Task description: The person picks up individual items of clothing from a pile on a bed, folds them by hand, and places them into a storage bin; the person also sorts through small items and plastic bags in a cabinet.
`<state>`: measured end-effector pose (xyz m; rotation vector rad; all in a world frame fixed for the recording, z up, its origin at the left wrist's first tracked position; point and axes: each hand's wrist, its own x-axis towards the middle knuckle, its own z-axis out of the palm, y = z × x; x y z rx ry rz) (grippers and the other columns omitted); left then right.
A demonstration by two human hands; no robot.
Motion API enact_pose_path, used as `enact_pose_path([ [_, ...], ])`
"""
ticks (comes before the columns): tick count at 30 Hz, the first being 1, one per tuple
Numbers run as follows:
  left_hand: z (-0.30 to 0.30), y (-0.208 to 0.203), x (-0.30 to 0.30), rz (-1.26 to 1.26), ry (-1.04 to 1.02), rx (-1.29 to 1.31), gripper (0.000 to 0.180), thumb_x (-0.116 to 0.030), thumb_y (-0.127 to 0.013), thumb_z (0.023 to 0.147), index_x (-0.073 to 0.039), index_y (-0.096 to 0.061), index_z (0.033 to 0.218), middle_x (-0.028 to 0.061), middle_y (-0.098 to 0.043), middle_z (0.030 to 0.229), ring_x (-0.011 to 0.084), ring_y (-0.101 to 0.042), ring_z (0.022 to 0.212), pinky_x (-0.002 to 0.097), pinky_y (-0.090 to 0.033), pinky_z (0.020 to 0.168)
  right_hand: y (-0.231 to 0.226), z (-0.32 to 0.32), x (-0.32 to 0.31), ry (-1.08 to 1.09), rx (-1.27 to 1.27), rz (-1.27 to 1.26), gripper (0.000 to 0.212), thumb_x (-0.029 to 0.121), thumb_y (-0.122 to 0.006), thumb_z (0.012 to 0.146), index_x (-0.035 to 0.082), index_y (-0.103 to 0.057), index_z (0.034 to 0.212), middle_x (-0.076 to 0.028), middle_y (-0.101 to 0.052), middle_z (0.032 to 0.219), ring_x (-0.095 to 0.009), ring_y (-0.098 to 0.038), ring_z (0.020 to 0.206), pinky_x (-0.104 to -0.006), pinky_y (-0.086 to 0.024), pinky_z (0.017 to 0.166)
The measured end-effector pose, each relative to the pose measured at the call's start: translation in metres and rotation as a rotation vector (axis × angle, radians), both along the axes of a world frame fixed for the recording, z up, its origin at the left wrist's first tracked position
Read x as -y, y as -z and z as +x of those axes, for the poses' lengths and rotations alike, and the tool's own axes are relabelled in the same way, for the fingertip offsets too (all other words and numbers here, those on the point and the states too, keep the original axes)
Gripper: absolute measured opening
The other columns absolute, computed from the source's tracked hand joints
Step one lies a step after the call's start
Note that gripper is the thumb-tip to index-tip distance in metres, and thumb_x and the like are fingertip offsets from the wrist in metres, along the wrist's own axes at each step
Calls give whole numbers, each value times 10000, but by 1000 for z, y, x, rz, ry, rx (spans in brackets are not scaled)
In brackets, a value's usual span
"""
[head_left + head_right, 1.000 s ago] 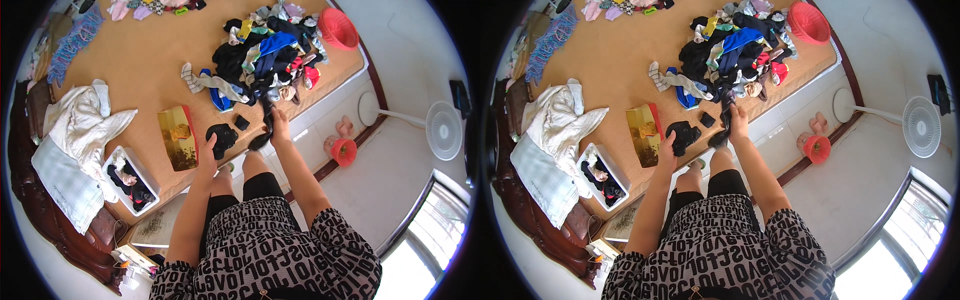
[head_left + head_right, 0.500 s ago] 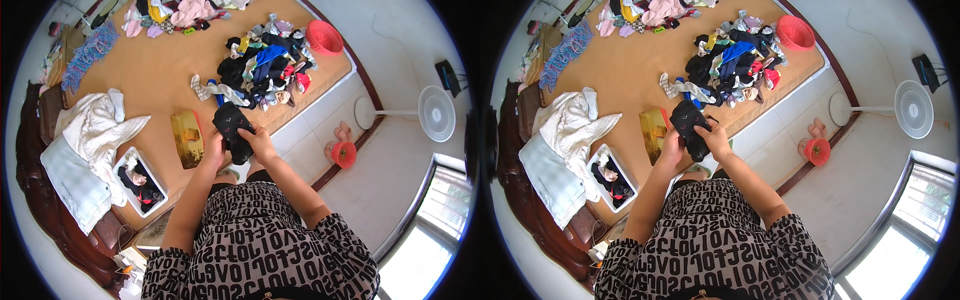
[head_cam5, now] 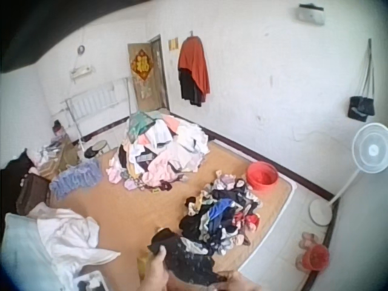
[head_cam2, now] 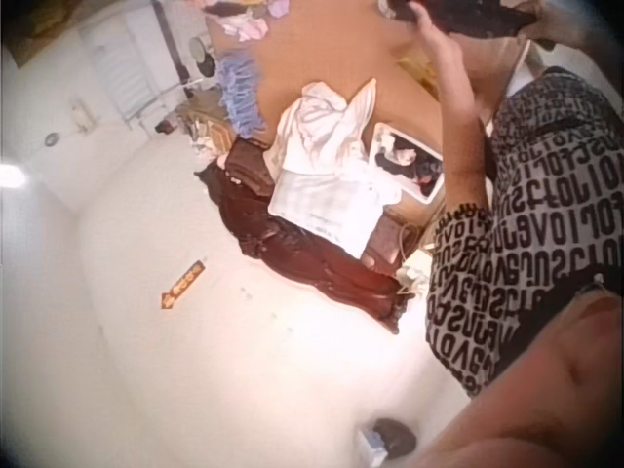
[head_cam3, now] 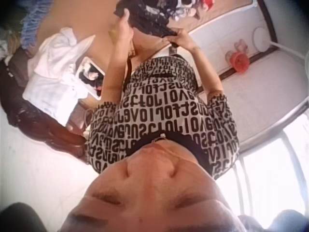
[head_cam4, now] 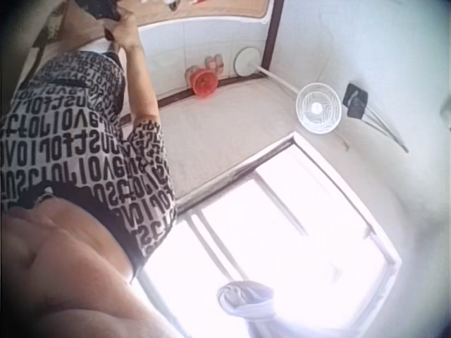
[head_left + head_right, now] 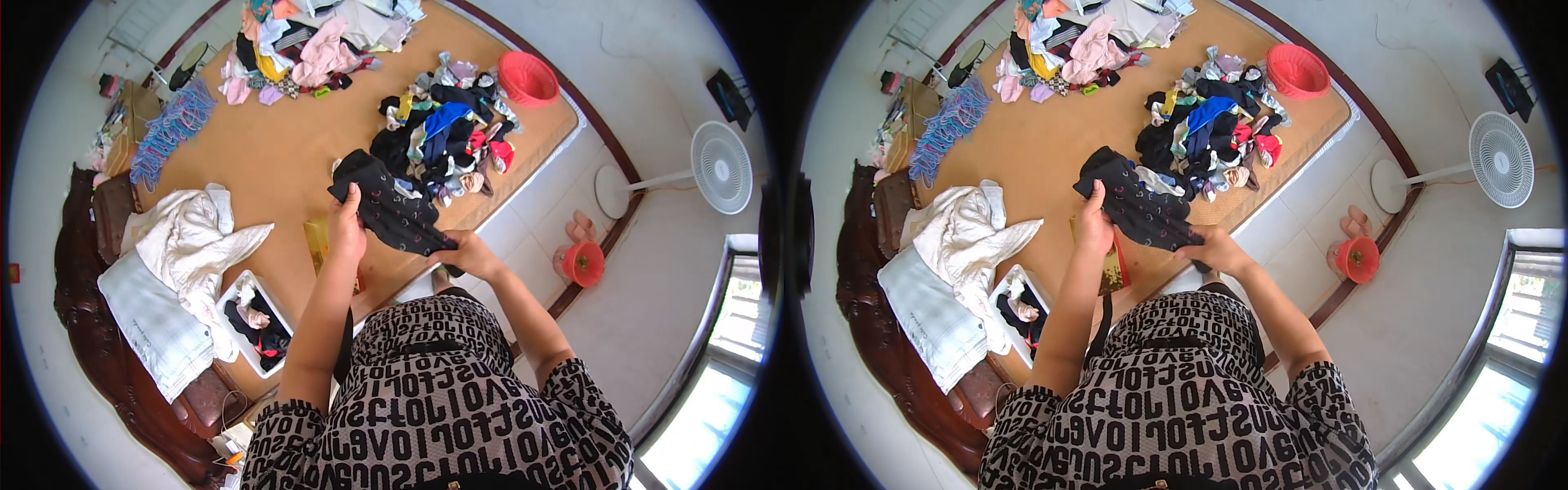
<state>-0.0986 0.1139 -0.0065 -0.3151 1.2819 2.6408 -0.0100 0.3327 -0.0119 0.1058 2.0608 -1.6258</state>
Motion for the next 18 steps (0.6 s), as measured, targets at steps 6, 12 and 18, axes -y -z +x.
enact_pose_path([
  [6,-20,-10,8,178,133,78,274,-215,-544,870,-17,-591,1054,110,-631,1031,231,-591,971,372,-462,854,-22,-10,-33,388,-98,-413,170,124,-721,772,50,-593,856,37,-570,751,-46,-504,678,-192,-407,628],
  [12,-33,-15,1,363,29,271,261,-240,-504,839,-38,-623,953,92,-659,973,242,-599,948,368,-442,846,-76,-19,-42,415,-250,-826,233,209,-620,835,69,-501,980,-10,-572,875,-75,-533,806,-225,-425,761],
  [18,-42,-13,-5,192,-8,244,247,-237,-529,849,-55,-601,998,47,-652,1009,195,-598,932,310,-422,836,-93,-27,-33,410,-187,-818,447,169,-562,857,60,-379,1250,-85,-564,813,-96,-465,390,-183,-344,344],
])
